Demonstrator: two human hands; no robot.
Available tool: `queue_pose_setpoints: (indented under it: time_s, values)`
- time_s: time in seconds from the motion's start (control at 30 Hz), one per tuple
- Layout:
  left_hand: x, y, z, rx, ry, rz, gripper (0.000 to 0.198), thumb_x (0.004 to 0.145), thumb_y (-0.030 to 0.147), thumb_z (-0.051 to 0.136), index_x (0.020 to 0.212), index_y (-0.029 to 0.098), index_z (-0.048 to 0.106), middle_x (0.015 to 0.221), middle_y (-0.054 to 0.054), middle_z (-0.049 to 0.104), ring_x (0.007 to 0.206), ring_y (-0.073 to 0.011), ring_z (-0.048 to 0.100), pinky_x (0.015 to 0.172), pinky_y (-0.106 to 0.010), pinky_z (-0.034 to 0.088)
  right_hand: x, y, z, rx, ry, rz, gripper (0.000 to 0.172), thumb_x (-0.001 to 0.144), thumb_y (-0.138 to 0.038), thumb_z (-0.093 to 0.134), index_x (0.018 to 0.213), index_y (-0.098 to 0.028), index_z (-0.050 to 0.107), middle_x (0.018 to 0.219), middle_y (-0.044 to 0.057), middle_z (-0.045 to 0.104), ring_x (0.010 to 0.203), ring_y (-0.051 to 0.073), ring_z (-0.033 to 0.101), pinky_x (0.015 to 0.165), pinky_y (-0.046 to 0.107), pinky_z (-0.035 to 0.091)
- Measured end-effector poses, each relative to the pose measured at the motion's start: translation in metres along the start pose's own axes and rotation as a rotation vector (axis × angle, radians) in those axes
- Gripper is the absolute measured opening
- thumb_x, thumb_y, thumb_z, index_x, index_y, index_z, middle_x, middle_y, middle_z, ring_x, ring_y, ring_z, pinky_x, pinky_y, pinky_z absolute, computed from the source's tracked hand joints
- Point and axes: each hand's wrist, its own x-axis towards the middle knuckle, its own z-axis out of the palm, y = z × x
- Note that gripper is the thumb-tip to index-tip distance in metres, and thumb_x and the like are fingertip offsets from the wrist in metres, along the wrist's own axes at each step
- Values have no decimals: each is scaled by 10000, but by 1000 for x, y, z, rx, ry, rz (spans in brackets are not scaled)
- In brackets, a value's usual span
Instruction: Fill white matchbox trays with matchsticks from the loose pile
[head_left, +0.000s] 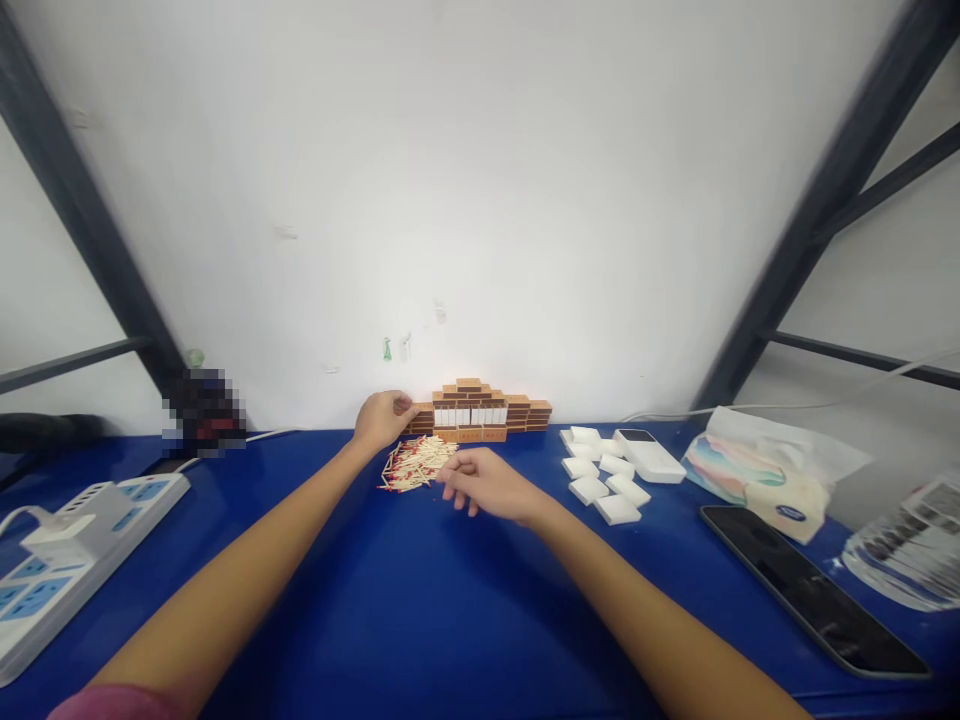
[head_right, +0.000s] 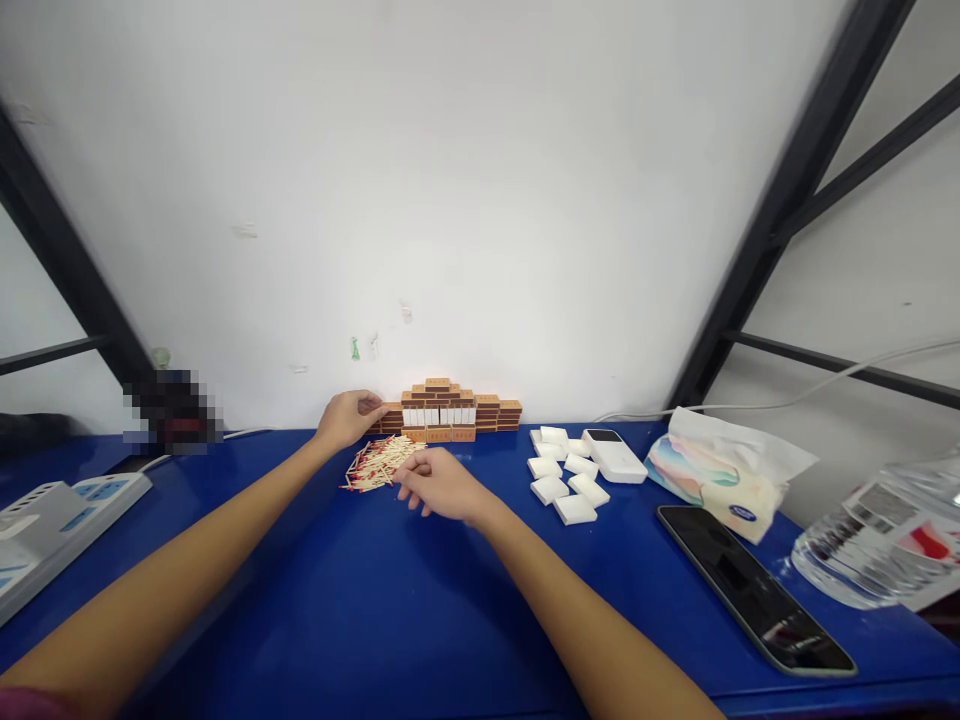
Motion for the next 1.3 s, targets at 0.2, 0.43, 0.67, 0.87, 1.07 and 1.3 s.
queue_pose_setpoints:
  time_s: [0.2,0.43,0.67,0.87,1.07,1.3]
  values:
    - [-38,22,-25,59,-70,105,151,867,332,688,799,210,748,859,-47,755,822,-222,672,781,-328,494,0,7,-47,-1059,325,57,217,979,-317,580,879,-165,699,933,121,762,872,226,710,726,289,486]
    - [-92,6,-62,61,-146,286,306,1015,394,502,1011,233,762,1048,-53,774,955,-215,660,830,-325,481,-15,8,-123,-1314,505,382,229,987,-200,521,1099,-134,710,1126,209,732,1064,297,701,816,334,485]
    - [-94,-14,-79,328,-95,214,359,1020,442,494,869,209,721,822,-62,730,792,-226,648,720,-321,440,-38,13,-174,-1323,519,612,247,962,-330,593,1025,-140,738,1090,210,735,1048,323,707,796,374,505]
    - [-104,6,-68,325,-174,370,182,994,333,578,908,217,689,885,-37,713,845,-198,638,729,-297,439,-36,16,-168,-1278,390,651,420,916,-545,623,873,-142,735,837,184,741,866,315,726,743,381,500]
    - [-110,13,-64,338,-181,429,222,987,391,608,894,215,705,882,-36,707,831,-192,640,720,-300,442,-29,11,-141,-1364,312,615,300,902,-440,660,976,-158,732,1071,190,737,995,312,713,760,352,498]
    - [-111,16,-65,371,-209,416,246,1008,378,560,924,209,719,880,-47,725,806,-186,654,691,-284,427,-16,5,-106,-1367,319,372,183,891,-303,586,899,-172,714,981,131,753,908,262,704,683,284,424]
